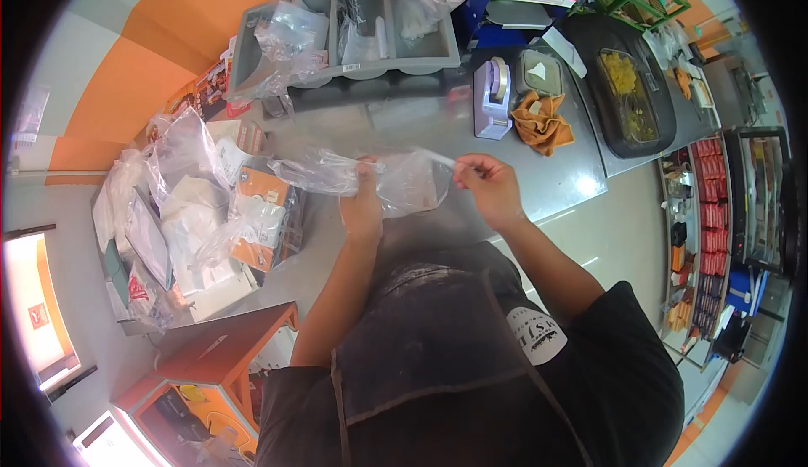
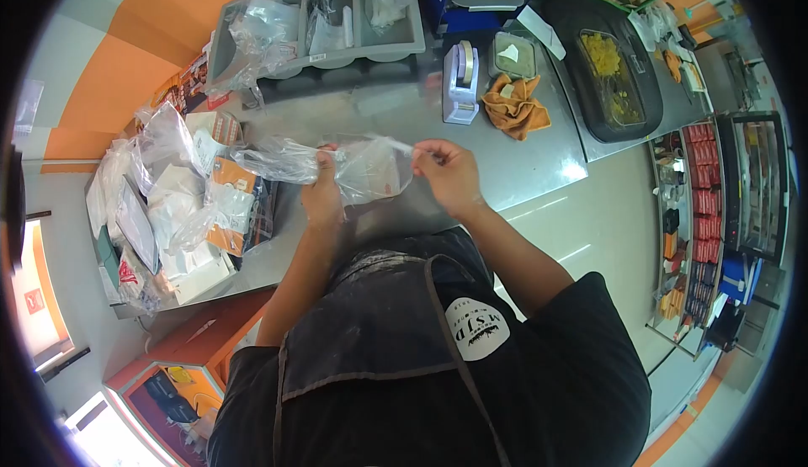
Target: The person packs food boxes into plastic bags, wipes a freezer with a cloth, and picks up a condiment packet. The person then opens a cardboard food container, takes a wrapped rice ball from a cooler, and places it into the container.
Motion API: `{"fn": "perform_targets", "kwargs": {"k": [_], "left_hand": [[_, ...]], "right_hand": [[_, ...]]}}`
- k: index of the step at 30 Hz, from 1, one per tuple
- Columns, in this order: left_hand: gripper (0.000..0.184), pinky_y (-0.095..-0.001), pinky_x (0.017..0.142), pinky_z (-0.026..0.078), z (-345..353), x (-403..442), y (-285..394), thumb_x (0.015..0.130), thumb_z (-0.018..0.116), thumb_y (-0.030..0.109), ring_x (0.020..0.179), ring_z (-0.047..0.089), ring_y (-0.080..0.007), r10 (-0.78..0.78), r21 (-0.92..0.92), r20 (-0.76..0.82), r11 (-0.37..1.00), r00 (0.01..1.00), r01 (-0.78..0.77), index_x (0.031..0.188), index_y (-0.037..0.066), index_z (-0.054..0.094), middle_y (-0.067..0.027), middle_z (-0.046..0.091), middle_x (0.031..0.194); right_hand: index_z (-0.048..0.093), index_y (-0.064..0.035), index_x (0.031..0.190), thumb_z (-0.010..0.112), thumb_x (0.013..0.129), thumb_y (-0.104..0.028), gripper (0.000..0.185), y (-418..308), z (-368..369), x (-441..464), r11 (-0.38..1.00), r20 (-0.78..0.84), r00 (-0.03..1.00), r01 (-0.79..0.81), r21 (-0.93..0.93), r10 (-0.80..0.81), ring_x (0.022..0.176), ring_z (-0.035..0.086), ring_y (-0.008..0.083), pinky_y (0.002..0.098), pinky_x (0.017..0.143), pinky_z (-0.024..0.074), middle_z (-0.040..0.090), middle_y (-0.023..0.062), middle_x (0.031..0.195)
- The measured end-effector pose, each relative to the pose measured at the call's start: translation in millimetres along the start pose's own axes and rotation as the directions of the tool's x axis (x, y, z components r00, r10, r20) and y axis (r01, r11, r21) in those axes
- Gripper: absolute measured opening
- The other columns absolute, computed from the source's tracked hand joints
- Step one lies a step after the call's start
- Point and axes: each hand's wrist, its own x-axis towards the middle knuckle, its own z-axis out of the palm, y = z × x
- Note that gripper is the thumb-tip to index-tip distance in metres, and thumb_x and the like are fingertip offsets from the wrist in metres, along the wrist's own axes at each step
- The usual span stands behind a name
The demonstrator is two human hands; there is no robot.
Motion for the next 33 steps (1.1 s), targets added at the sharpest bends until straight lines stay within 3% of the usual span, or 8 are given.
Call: {"fn": "perform_targets", "kwargs": {"k": [8,13,17,20,21,23,29,33], "left_hand": [[0.036,-0.0327,0.09,0.046,4,-1,-4,0.1,0.059,0.034,0.1,0.057,-0.0167,0.003,0.018,0.005,1.0,1.0,-0.004,0.112,0.0,0.064,-0.0075,0.062,0.107],[0.037,-0.0328,0.09,0.047,3,0,-3,0.1,0.059,0.034,0.099,0.058,-0.0171,-0.01,0.108,0.005,0.994,1.0,0.009,0.111,-0.002,0.064,-0.0084,0.063,0.108],[0.037,-0.0327,0.091,0.046,4,-1,1,0.1,0.059,0.034,0.101,0.058,-0.0173,-0.027,0.144,0.007,0.989,1.0,0.025,0.111,-0.001,0.065,-0.0087,0.063,0.108],[0.036,-0.0319,0.091,0.045,2,0,-1,0.102,0.055,0.033,0.102,0.056,-0.016,0.007,0.236,0.026,0.972,1.0,-0.013,0.115,0.0,0.063,-0.0067,0.062,0.111],[0.036,-0.0315,0.092,0.044,1,0,-2,0.103,0.053,0.033,0.103,0.056,-0.0154,0.018,0.282,0.038,0.959,0.999,-0.028,0.116,0.001,0.062,-0.0057,0.061,0.112],[0.039,-0.033,0.092,0.046,-3,1,-10,0.101,0.057,0.035,0.104,0.057,-0.0171,0.0,0.217,0.015,0.976,1.0,-0.003,0.118,0.0,0.062,-0.008,0.062,0.111],[0.048,-0.0353,0.101,0.041,10,-2,4,0.103,0.05,0.039,0.115,0.054,-0.0194,0.011,0.279,0.01,0.96,1.0,-0.013,0.127,-0.002,0.056,-0.0111,0.061,0.12],[0.053,-0.0363,0.108,0.035,7,-3,6,0.105,0.044,0.041,0.122,0.05,-0.02,0.016,0.395,0.07,0.918,0.997,-0.043,0.134,-0.002,0.051,-0.0136,0.059,0.126]], "right_hand": [[0.071,0.001,0.101,0.066,0.09,-0.018,0.023,-46,0,145,0.844,-0.206,0.886,0.29,-0.45,-0.415,0.078,0.07,0.0146,0.0282,0.072,0.0552,0.072,0.0089,0.083],[0.072,-0.0056,0.1,0.068,0.088,-0.028,0.026,-57,20,240,0.401,0.188,0.831,0.435,-0.807,-0.523,0.096,0.066,0.0348,0.0415,0.087,0.0507,0.07,0.0183,0.102],[0.073,-0.0088,0.1,0.065,0.09,-0.026,0.022,-69,32,207,0.219,0.204,0.805,0.379,-0.899,-0.558,0.105,0.06,0.0355,0.0464,0.092,0.0469,0.066,0.0172,0.107],[0.071,-0.0077,0.097,0.066,0.089,-0.018,0.014,-35,49,149,0.395,0.418,0.673,0.716,-0.576,-0.61,0.091,0.064,0.0309,0.0433,0.08,0.0504,0.067,0.014,0.094],[0.072,-0.0067,0.102,0.069,0.089,-0.021,0.02,-41,60,114,0.656,0.487,0.801,0.58,-0.484,-0.349,0.088,0.067,0.0247,0.0381,0.076,0.0529,0.07,0.0128,0.096],[0.072,-0.0067,0.109,0.072,0.087,-0.023,0.028,-19,77,71,0.888,0.564,0.81,0.369,-0.274,-0.163,0.086,0.069,0.0257,0.0349,0.073,0.0544,0.071,0.0144,0.1],[0.073,-0.0038,0.108,0.075,0.085,-0.016,0.026,-30,71,85,0.927,0.576,0.816,0.175,-0.332,0.052,0.086,0.07,0.0151,0.0302,0.079,0.0542,0.075,0.0109,0.097],[0.074,-0.0043,0.102,0.071,0.087,-0.015,0.018,-78,43,147,0.783,0.322,0.893,0.436,-0.444,-0.315,0.081,0.069,0.0134,0.0299,0.075,0.0538,0.074,0.0101,0.09]]}}
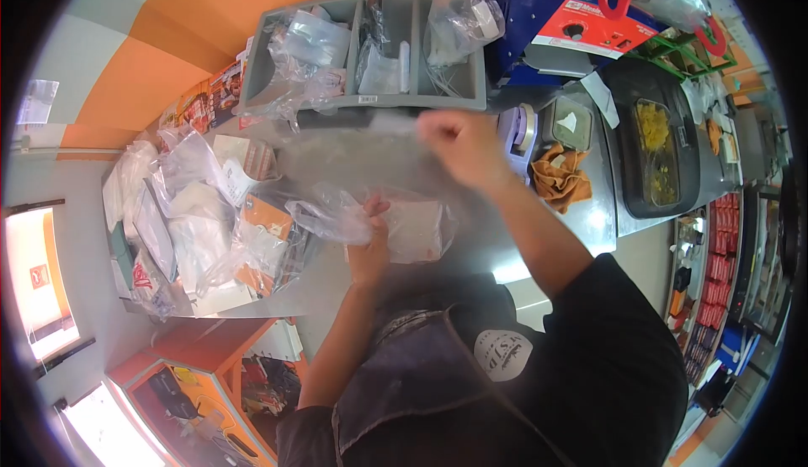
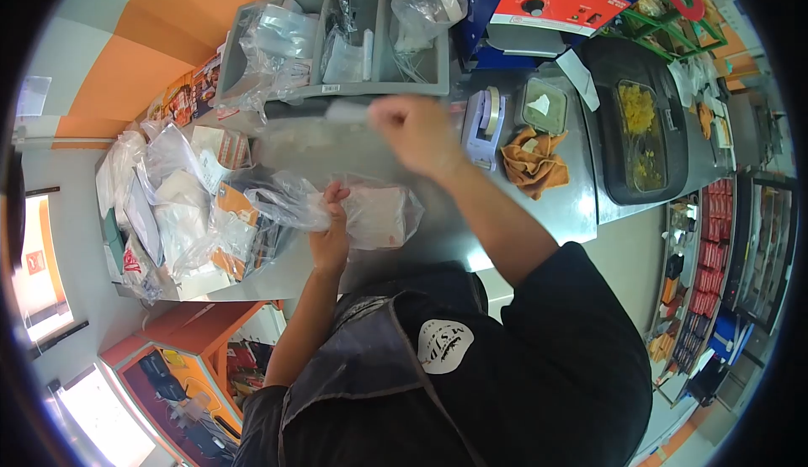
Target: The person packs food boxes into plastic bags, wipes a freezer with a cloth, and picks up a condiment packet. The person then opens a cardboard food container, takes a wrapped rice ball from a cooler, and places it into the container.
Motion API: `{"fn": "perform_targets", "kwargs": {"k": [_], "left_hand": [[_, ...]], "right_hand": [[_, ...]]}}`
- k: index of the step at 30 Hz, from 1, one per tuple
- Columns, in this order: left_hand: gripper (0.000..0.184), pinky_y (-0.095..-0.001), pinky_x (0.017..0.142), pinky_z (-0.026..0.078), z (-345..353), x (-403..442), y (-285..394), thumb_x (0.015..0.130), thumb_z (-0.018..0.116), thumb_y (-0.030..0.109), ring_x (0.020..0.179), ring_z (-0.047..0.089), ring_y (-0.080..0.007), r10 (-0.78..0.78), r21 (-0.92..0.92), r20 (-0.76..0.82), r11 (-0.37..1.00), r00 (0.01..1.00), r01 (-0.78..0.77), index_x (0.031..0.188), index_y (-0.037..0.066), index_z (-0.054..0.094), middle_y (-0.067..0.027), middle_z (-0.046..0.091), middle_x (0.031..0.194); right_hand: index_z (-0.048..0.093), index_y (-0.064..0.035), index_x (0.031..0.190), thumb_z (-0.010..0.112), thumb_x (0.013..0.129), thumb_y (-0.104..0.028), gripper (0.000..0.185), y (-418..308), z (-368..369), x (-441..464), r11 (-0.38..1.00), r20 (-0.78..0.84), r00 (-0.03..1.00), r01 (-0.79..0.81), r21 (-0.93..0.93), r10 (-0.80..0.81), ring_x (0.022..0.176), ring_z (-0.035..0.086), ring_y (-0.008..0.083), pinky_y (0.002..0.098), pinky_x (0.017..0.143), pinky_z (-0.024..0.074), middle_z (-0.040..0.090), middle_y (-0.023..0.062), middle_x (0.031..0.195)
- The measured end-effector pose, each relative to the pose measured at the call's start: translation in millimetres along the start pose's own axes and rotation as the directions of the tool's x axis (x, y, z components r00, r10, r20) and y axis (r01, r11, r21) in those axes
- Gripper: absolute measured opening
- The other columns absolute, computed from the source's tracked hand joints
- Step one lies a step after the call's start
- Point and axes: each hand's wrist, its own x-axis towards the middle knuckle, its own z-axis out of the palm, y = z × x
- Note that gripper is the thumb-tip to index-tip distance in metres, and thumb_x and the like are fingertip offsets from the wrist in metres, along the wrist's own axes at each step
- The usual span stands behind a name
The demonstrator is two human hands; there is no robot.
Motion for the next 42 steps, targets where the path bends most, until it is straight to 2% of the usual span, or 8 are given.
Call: {"fn": "perform_targets", "kwargs": {"k": [7,10,16,19,24,31,37,42], "left_hand": [[0.038,-0.0373,0.099,0.042,0,1,-3,0.101,0.054,0.034,0.111,0.057,-0.0225,0.084,0.057,-0.062,0.995,0.995,-0.08,0.117,0.001,0.064,-0.0107,0.066,0.114],[0.027,-0.0388,0.099,0.043,-1,-2,-1,0.099,0.056,0.024,0.111,0.058,-0.0243,0.167,0.174,-0.07,0.973,0.984,-0.153,0.111,0.002,0.067,-0.0108,0.066,0.112],[0.022,-0.0414,0.098,0.045,9,-10,29,0.096,0.057,0.018,0.11,0.059,-0.0277,0.16,0.245,-0.077,0.96,0.984,-0.137,0.106,0.002,0.068,-0.0138,0.065,0.112],[0.026,-0.0419,0.095,0.046,10,-13,40,0.095,0.062,0.025,0.109,0.059,-0.0296,0.144,0.332,-0.075,0.937,0.987,-0.111,0.106,0.003,0.069,-0.0148,0.065,0.112],[0.036,-0.0417,0.086,0.046,1,-20,45,0.091,0.069,0.037,0.097,0.059,-0.0318,0.215,0.679,-0.062,0.725,0.975,-0.117,0.104,0.003,0.071,-0.0142,0.065,0.103],[0.034,-0.0353,0.08,0.047,-10,-24,55,0.088,0.073,0.032,0.084,0.059,-0.0197,-0.149,0.412,-0.117,0.892,0.982,0.185,0.109,0.006,0.069,-0.0066,0.062,0.086],[0.041,-0.0301,0.075,0.047,-18,-33,30,0.087,0.077,0.039,0.08,0.059,-0.0142,-0.107,0.303,-0.075,0.945,0.991,0.125,0.106,0.003,0.071,-0.0032,0.064,0.086],[0.038,-0.029,0.075,0.047,-16,-36,36,0.088,0.076,0.037,0.079,0.058,-0.0134,-0.203,0.284,-0.073,0.934,0.977,0.215,0.106,0.004,0.071,-0.0031,0.065,0.086]], "right_hand": [[0.072,-0.003,0.098,0.068,0.085,-0.017,0.02,71,-30,100,0.574,0.013,0.904,0.281,-0.769,-0.426,0.086,0.067,0.0366,0.0447,0.081,0.0532,0.07,0.0183,0.091],[0.073,-0.0047,0.098,0.069,0.082,-0.017,0.021,89,-9,132,0.766,0.312,0.948,0.158,-0.623,0.058,0.093,0.067,0.0384,0.0441,0.084,0.0529,0.07,0.0201,0.1],[0.072,0.0028,0.098,0.062,0.08,-0.012,0.026,106,30,189,0.457,0.428,0.858,0.272,-0.847,0.283,0.101,0.067,0.0384,0.0421,0.091,0.0528,0.069,0.0245,0.106],[0.071,0.0046,0.102,0.061,0.082,-0.009,0.026,92,25,181,0.586,0.305,0.872,0.026,-0.81,0.383,0.107,0.066,0.0359,0.0398,0.093,0.0536,0.067,0.0257,0.114],[0.071,0.0019,0.103,0.059,0.084,-0.008,0.025,80,4,170,0.719,0.32,0.924,0.075,-0.691,0.211,0.103,0.067,0.0343,0.0411,0.089,0.0534,0.069,0.0218,0.109],[0.064,-0.0015,0.091,0.064,0.086,-0.015,0.014,79,-25,142,0.98,0.177,0.977,-0.141,0.142,0.116,0.084,0.068,0.0271,0.0372,0.076,0.0515,0.07,0.0149,0.087],[0.063,-0.0073,0.091,0.061,0.085,-0.012,0.008,91,-30,133,0.885,0.059,0.998,0.05,-0.463,-0.026,0.09,0.068,0.0307,0.0419,0.079,0.0522,0.07,0.0166,0.095],[0.067,-0.0002,0.098,0.059,0.085,-0.009,0.017,58,-28,140,0.787,0.042,0.995,-0.045,-0.615,0.089,0.101,0.068,0.035,0.04,0.087,0.0536,0.069,0.022,0.106]]}}
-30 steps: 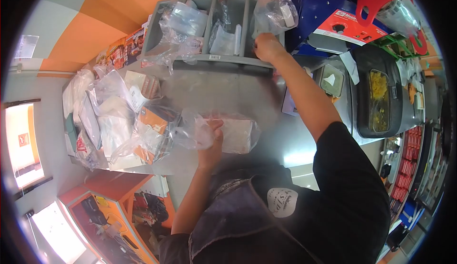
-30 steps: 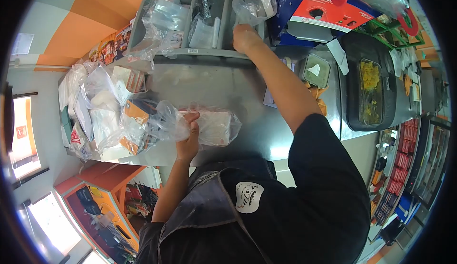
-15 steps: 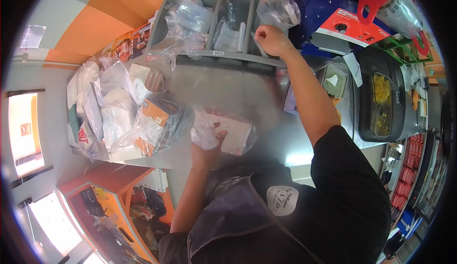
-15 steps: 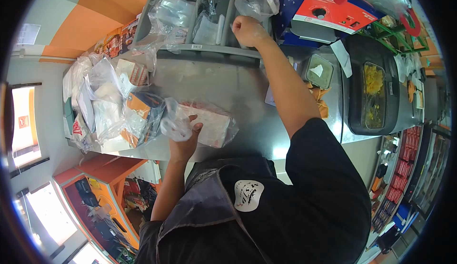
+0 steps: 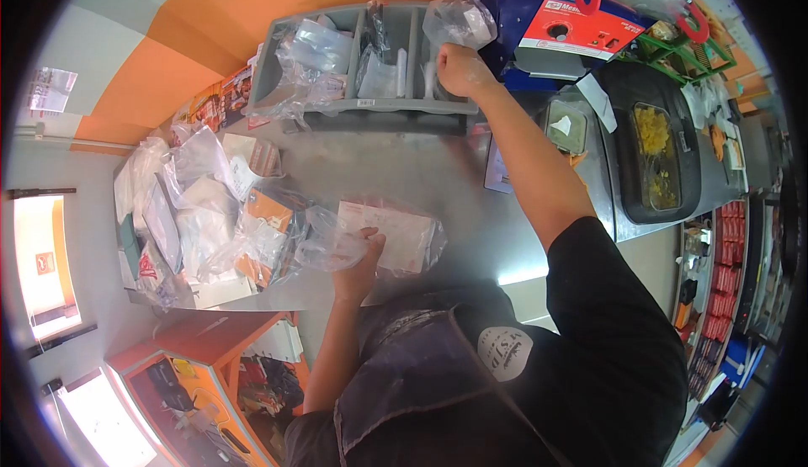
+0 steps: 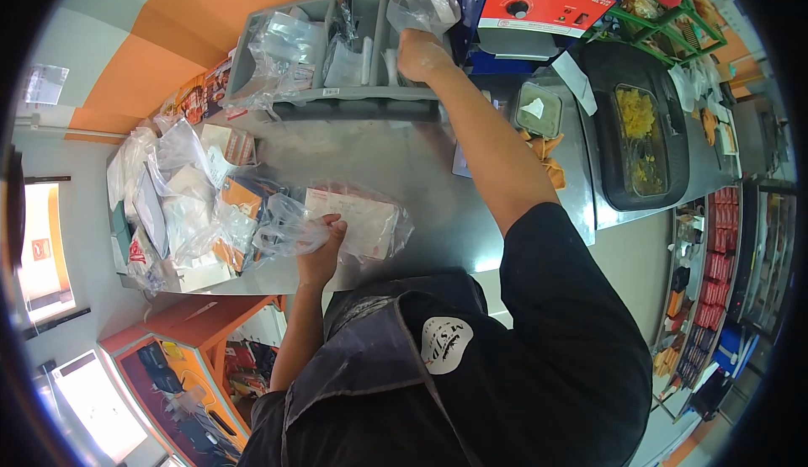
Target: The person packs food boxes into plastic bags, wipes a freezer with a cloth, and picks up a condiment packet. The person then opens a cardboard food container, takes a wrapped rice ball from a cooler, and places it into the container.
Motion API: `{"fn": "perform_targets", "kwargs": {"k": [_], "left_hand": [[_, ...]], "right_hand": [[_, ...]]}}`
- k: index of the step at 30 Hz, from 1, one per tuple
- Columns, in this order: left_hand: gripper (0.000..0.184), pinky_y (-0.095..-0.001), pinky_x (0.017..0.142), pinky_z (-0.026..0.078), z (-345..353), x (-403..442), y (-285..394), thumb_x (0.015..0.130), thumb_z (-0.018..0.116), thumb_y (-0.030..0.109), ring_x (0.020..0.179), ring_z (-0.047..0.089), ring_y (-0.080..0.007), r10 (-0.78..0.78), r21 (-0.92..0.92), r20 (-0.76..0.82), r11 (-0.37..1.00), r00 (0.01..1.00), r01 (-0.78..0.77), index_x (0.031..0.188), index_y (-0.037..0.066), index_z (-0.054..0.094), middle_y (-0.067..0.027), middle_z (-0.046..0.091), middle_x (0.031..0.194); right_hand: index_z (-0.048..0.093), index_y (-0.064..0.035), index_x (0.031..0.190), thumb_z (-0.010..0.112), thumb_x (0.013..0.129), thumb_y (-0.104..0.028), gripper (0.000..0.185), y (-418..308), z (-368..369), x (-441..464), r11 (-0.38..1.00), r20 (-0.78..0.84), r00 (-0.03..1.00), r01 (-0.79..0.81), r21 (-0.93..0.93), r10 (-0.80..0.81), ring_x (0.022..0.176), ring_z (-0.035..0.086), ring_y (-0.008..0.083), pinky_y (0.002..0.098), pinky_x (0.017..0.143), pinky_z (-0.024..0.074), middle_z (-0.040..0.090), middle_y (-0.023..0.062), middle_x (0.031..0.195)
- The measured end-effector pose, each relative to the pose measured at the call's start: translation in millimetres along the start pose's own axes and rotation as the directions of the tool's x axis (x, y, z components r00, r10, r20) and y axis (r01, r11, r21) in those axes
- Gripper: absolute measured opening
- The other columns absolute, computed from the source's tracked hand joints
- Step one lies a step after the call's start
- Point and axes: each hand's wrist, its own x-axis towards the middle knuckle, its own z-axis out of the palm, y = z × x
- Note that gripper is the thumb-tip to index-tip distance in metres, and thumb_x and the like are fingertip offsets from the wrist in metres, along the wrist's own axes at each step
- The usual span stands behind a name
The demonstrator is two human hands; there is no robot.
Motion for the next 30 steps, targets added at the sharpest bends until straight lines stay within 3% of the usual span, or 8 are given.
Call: {"fn": "perform_targets", "kwargs": {"k": [4,10,17,24,26,28,29,30], "left_hand": [[0.036,-0.0287,0.074,0.047,0,1,-3,0.088,0.076,0.035,0.079,0.058,-0.0129,0.006,-0.03,0.013,1.0,1.0,-0.005,0.105,0.004,0.071,-0.0028,0.065,0.084],[0.036,-0.0296,0.073,0.047,4,5,-16,0.088,0.076,0.035,0.078,0.058,-0.0131,0.045,0.017,0.001,0.999,0.999,-0.045,0.106,0.005,0.07,-0.0026,0.065,0.084],[0.039,-0.0311,0.073,0.049,-1,0,-7,0.085,0.079,0.035,0.081,0.06,-0.0152,-0.02,-0.008,0.008,1.0,1.0,0.02,0.106,0.004,0.07,-0.0046,0.066,0.091],[0.032,-0.0322,0.077,0.051,-5,3,-28,0.084,0.08,0.023,0.089,0.064,-0.0188,0.245,0.124,0.022,0.961,0.969,-0.245,0.106,0.004,0.069,-0.0084,0.068,0.094],[0.028,-0.0326,0.078,0.052,-9,9,-35,0.085,0.077,0.019,0.091,0.065,-0.0193,0.395,0.242,0.088,0.882,0.914,-0.405,0.105,0.002,0.068,-0.0089,0.068,0.095],[0.023,-0.0329,0.079,0.053,-12,17,-41,0.087,0.073,0.013,0.091,0.066,-0.0196,0.561,0.381,0.179,0.718,0.808,-0.583,0.104,0.0,0.067,-0.0091,0.069,0.096],[0.021,-0.0333,0.079,0.053,-11,18,-44,0.086,0.072,0.011,0.091,0.066,-0.0201,0.484,0.208,0.131,0.84,0.865,-0.501,0.104,0.0,0.067,-0.0095,0.069,0.096],[0.02,-0.0337,0.08,0.053,-10,17,-46,0.086,0.071,0.009,0.091,0.067,-0.0206,0.389,0.022,0.102,0.919,0.916,-0.393,0.103,0.0,0.067,-0.0098,0.069,0.096]], "right_hand": [[0.068,0.0049,0.107,0.059,0.082,-0.004,0.028,-31,-25,-7,0.958,0.178,0.97,-0.114,-0.262,0.164,0.109,0.065,0.037,0.0391,0.091,0.0541,0.068,0.0245,0.112],[0.07,0.0015,0.111,0.058,0.086,-0.009,0.03,-49,-2,20,0.942,0.377,0.923,0.052,-0.33,0.081,0.109,0.065,0.0375,0.0397,0.09,0.0549,0.066,0.0229,0.119],[0.074,-0.0027,0.101,0.061,0.084,-0.016,0.025,-4,72,52,0.905,0.172,0.985,0.098,-0.414,-0.028,0.104,0.068,0.033,0.0397,0.088,0.0544,0.07,0.0186,0.108],[0.072,-0.007,0.104,0.062,0.092,-0.024,0.023,-6,17,13,0.947,-0.045,0.997,0.075,0.311,-0.064,0.089,0.069,0.0251,0.0363,0.081,0.0542,0.071,0.0117,0.104],[0.069,-0.0065,0.106,0.06,0.096,-0.023,0.021,-4,13,6,0.823,-0.113,0.993,0.087,0.561,-0.028,0.083,0.068,0.0185,0.0328,0.077,0.0544,0.071,0.0074,0.099],[0.065,-0.0072,0.107,0.058,0.098,-0.022,0.018,-9,3,-11,0.5,-0.012,1.0,0.015,0.866,-0.008,0.08,0.065,0.0149,0.0295,0.073,0.0537,0.068,0.004,0.097],[0.063,-0.0076,0.107,0.057,0.099,-0.021,0.017,-12,0,-22,0.298,0.042,0.999,-0.034,0.954,-0.018,0.079,0.064,0.0131,0.0279,0.071,0.0533,0.067,0.0023,0.096],[0.061,-0.0078,0.107,0.057,0.099,-0.021,0.016,-20,-5,-38,0.326,0.107,0.991,-0.076,0.942,-0.077,0.079,0.064,0.0134,0.0274,0.07,0.0532,0.066,0.002,0.097]]}}
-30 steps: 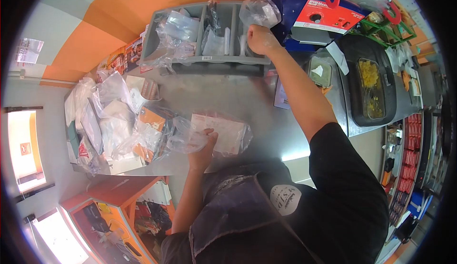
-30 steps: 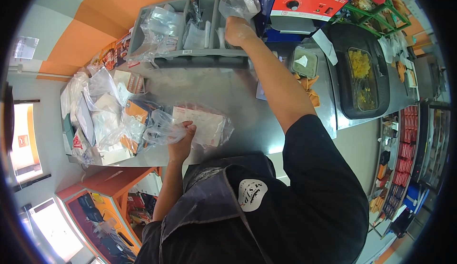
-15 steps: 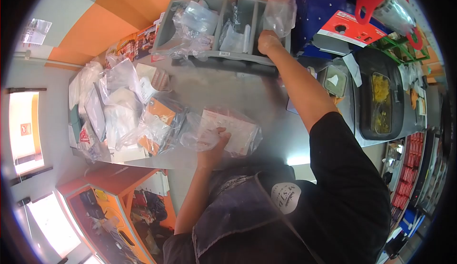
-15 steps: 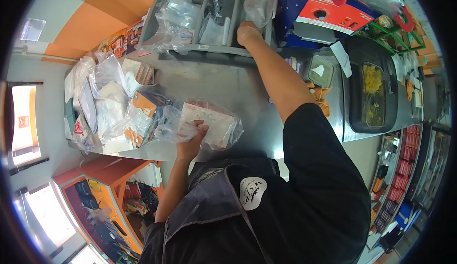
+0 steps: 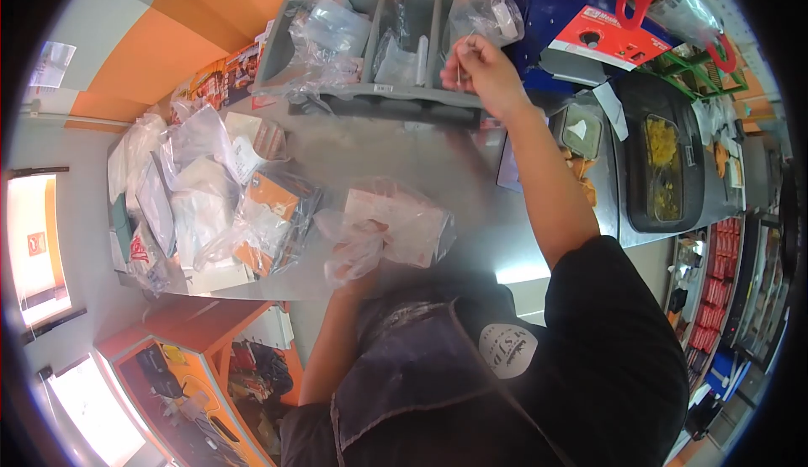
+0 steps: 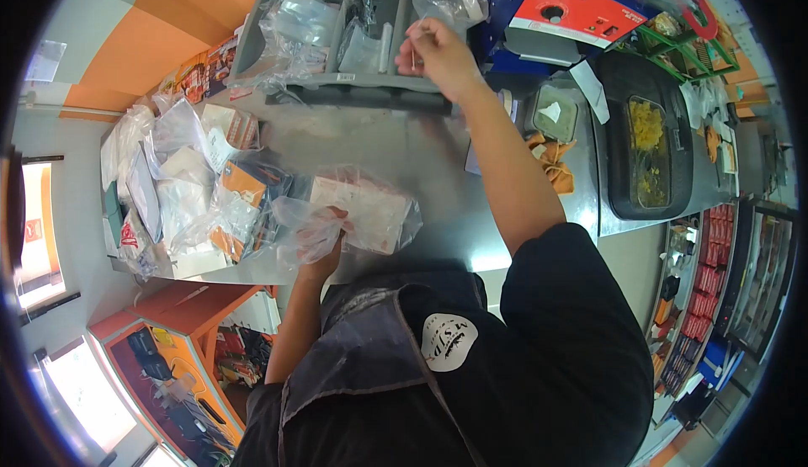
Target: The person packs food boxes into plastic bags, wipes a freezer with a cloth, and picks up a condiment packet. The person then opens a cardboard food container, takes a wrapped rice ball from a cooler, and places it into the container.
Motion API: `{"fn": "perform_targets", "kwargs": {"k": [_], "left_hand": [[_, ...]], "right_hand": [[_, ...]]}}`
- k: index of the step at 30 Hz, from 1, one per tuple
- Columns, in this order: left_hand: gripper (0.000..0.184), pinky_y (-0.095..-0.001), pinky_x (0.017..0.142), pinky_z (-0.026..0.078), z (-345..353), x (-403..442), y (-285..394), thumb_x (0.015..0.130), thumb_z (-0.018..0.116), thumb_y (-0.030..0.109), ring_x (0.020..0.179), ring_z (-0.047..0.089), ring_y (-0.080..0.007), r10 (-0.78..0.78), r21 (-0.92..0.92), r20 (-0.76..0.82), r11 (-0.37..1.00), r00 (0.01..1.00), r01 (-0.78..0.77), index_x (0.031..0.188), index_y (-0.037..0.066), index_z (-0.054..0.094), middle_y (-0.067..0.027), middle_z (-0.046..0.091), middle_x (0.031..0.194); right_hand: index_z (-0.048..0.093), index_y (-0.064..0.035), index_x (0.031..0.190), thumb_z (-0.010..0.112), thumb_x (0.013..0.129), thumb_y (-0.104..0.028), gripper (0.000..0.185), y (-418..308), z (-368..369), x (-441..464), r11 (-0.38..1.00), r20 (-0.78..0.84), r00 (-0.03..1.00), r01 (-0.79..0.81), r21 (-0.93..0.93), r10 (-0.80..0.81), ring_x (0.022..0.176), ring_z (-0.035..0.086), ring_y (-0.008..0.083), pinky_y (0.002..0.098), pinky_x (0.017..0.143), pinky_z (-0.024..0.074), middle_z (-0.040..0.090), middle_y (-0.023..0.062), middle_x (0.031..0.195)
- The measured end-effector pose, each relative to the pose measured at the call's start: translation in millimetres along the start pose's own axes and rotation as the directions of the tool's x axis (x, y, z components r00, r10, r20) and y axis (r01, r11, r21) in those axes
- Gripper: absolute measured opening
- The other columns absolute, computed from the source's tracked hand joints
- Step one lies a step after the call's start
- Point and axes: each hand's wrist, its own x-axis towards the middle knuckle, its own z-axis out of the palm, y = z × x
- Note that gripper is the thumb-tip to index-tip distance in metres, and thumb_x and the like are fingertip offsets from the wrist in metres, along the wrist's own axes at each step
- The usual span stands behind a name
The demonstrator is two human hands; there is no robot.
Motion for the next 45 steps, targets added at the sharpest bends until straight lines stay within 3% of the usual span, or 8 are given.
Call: {"fn": "perform_targets", "kwargs": {"k": [4,7,10,12,27,34,40,45], "left_hand": [[0.022,-0.0347,0.081,0.054,-5,-4,0,0.082,0.068,0.005,0.09,0.068,-0.0234,-0.094,-0.691,0.053,0.716,0.994,0.104,0.104,0.0,0.067,-0.0113,0.068,0.097],[0.028,-0.0349,0.084,0.054,-16,0,31,0.08,0.071,0.01,0.091,0.067,-0.0253,0.44,0.275,-0.1,0.874,0.892,-0.401,0.107,0.002,0.069,-0.0127,0.063,0.115],[0.029,-0.0373,0.09,0.05,-15,-5,27,0.079,0.071,0.013,0.099,0.064,-0.0275,0.495,0.333,-0.06,0.828,0.867,-0.45,0.107,0.004,0.07,-0.0123,0.059,0.126],[0.028,-0.038,0.09,0.048,-7,-16,7,0.079,0.07,0.012,0.102,0.063,-0.0275,0.242,-0.112,-0.073,0.962,0.968,-0.249,0.106,0.004,0.07,-0.0113,0.063,0.12],[0.019,-0.0362,0.092,0.044,-39,-4,20,0.076,0.068,0.013,0.101,0.064,-0.025,0.613,0.375,0.017,0.729,0.79,-0.574,0.093,0.008,0.073,-0.0063,0.07,0.101],[0.025,-0.0416,0.079,0.047,-38,2,11,0.07,0.07,0.012,0.088,0.062,-0.0304,0.521,0.443,0.135,0.729,0.843,-0.522,0.094,0.006,0.07,-0.006,0.069,0.096],[0.022,-0.0387,0.065,0.05,-58,19,55,0.084,0.072,0.018,0.075,0.068,-0.0228,-0.314,0.337,0.229,0.914,0.921,0.228,0.09,-0.002,0.067,-0.0103,0.069,0.09],[0.026,-0.0296,0.076,0.056,-42,34,-11,0.088,0.072,0.017,0.084,0.069,-0.0165,-0.377,-0.456,0.373,0.721,0.847,0.522,0.101,-0.005,0.066,-0.0109,0.069,0.097]], "right_hand": [[0.062,-0.0047,0.105,0.06,0.098,-0.019,0.017,13,57,-92,0.957,0.255,0.948,-0.123,-0.263,0.192,0.078,0.066,0.0138,0.0281,0.067,0.0534,0.067,0.0029,0.094],[0.066,-0.0019,0.098,0.066,0.092,-0.015,0.014,45,95,-143,0.878,0.376,0.912,0.042,-0.477,0.161,0.08,0.067,0.0158,0.0308,0.071,0.0539,0.07,0.0063,0.089],[0.067,-0.0022,0.099,0.069,0.089,-0.012,0.014,49,119,-173,0.891,0.352,0.922,0.016,-0.453,0.162,0.084,0.068,0.0177,0.0322,0.078,0.0534,0.071,0.0076,0.09],[0.067,-0.0022,0.102,0.07,0.088,-0.009,0.016,50,125,-185,0.912,0.332,0.93,-0.01,-0.41,0.16,0.088,0.068,0.0179,0.0324,0.082,0.053,0.071,0.0077,0.093],[0.062,-0.0011,0.111,0.064,0.089,-0.002,0.022,47,126,-225,0.87,0.156,0.983,0.161,-0.465,-0.099,0.091,0.069,0.023,0.0334,0.085,0.0545,0.07,0.0132,0.098],[0.053,-0.0039,0.119,0.061,0.091,-0.005,0.029,49,147,-220,0.816,0.207,0.972,0.206,-0.54,-0.109,0.094,0.069,0.031,0.0406,0.082,0.053,0.07,0.0148,0.099],[0.059,-0.0044,0.112,0.063,0.089,-0.004,0.024,72,144,-232,0.739,0.073,0.925,0.344,-0.579,-0.374,0.093,0.066,0.033,0.0397,0.081,0.0528,0.067,0.0136,0.1],[0.065,-0.0059,0.111,0.067,0.083,-0.002,0.028,94,156,-246,0.475,0.303,0.731,0.645,-0.599,-0.611,0.096,0.062,0.0299,0.0369,0.085,0.0526,0.063,0.0107,0.102]]}}
